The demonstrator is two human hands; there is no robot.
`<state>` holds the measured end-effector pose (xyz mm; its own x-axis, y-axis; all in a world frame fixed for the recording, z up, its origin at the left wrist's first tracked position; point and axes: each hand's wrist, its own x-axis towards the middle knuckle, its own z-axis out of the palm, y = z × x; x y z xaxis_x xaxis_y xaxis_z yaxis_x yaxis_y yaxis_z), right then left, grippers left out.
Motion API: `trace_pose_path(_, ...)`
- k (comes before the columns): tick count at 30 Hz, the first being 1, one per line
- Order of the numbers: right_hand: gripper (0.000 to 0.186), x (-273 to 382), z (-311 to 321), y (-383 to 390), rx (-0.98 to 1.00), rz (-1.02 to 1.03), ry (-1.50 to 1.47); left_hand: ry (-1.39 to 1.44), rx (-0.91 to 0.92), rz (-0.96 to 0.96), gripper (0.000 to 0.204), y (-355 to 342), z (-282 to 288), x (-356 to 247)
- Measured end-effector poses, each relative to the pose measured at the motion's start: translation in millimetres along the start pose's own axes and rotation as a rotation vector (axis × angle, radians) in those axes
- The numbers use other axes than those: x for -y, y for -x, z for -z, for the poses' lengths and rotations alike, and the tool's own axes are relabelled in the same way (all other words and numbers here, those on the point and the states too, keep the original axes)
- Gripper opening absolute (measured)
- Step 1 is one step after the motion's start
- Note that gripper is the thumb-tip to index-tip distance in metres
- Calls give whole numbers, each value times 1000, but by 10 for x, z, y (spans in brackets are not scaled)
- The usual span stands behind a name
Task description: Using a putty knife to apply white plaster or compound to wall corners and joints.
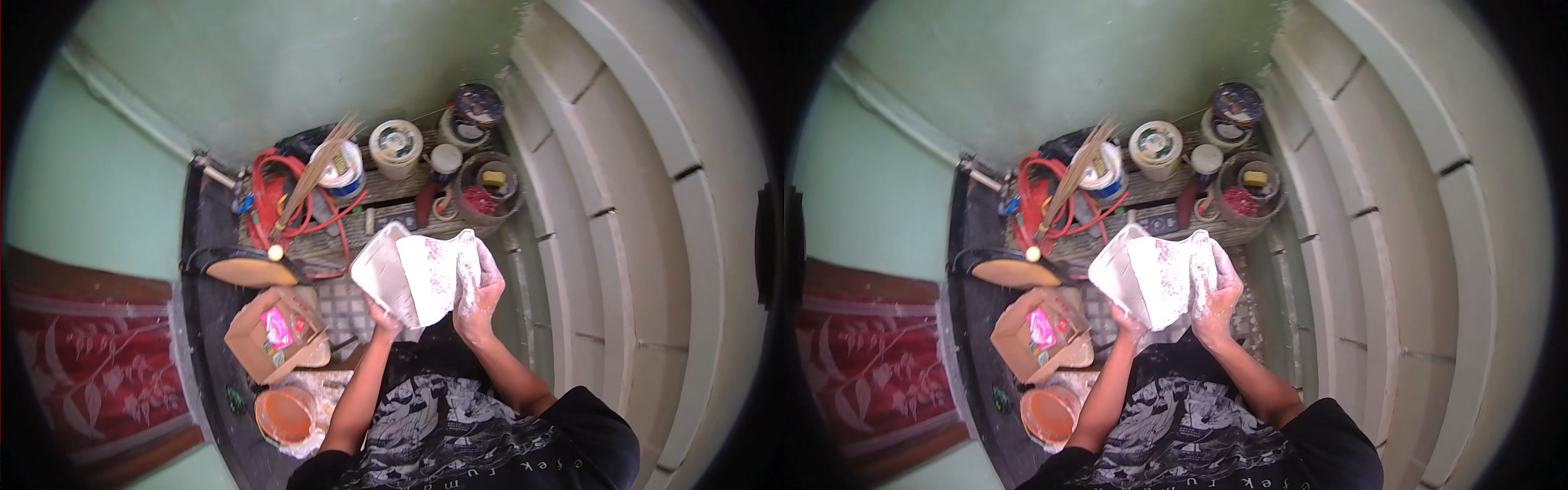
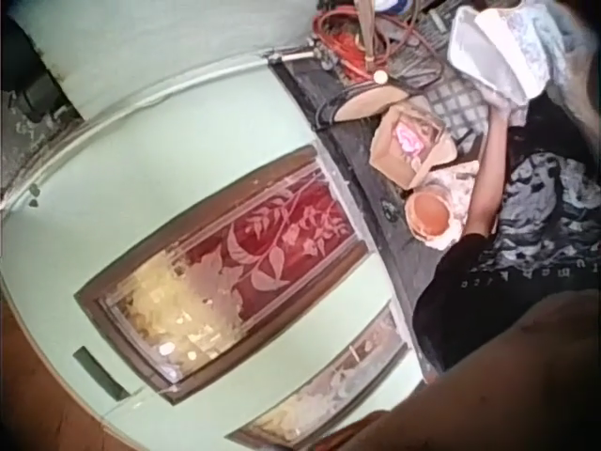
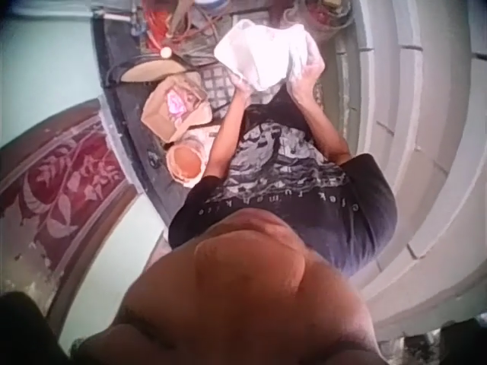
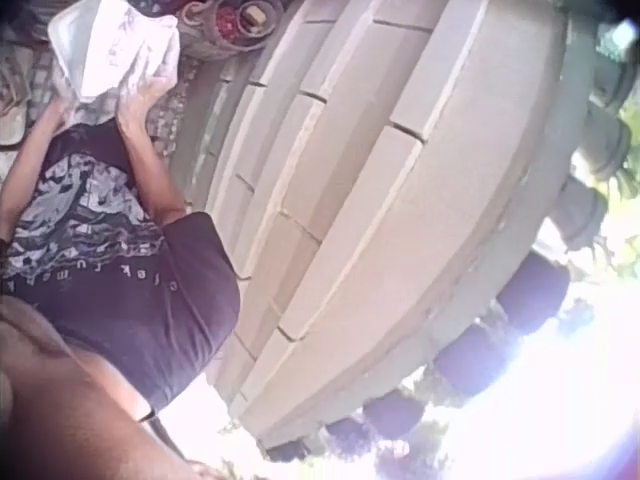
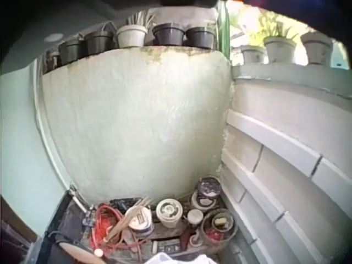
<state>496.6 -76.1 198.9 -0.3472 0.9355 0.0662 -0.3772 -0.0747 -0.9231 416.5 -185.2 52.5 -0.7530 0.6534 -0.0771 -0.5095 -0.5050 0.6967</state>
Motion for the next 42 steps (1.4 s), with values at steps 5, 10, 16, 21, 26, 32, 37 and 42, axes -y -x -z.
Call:
trace_pose_path(5,31,87,-40,170,-120,-7,-69,77,40,63,64,189,112,-296)
trace_pose_path(10,38,35,78,323,-178,-99,-136,72,71,129,65,255,200,-373)
trace_pose_path(16,41,-60,327,219,10,-267,-168,125,14,145,59,-14,265,-282)
trace_pose_path(21,46,-52,352,-515,209,39,910,124,-64,140,62,-463,320,-252)
trace_pose_path(26,43,-148,452,-2195,351,437,1372,194,-162,127,66,-915,629,-141)
trace_pose_path(32,30,199,462,-5012,13,925,2112,203,-185,80,68,-1446,287,-104)
trace_pose_path(37,18,63,396,-6319,-42,702,2391,229,-226,40,69,-1691,123,-18)
trace_pose_path(42,15,-754,783,-6560,-68,587,2269,262,-255,11,71,-1829,-282,14)
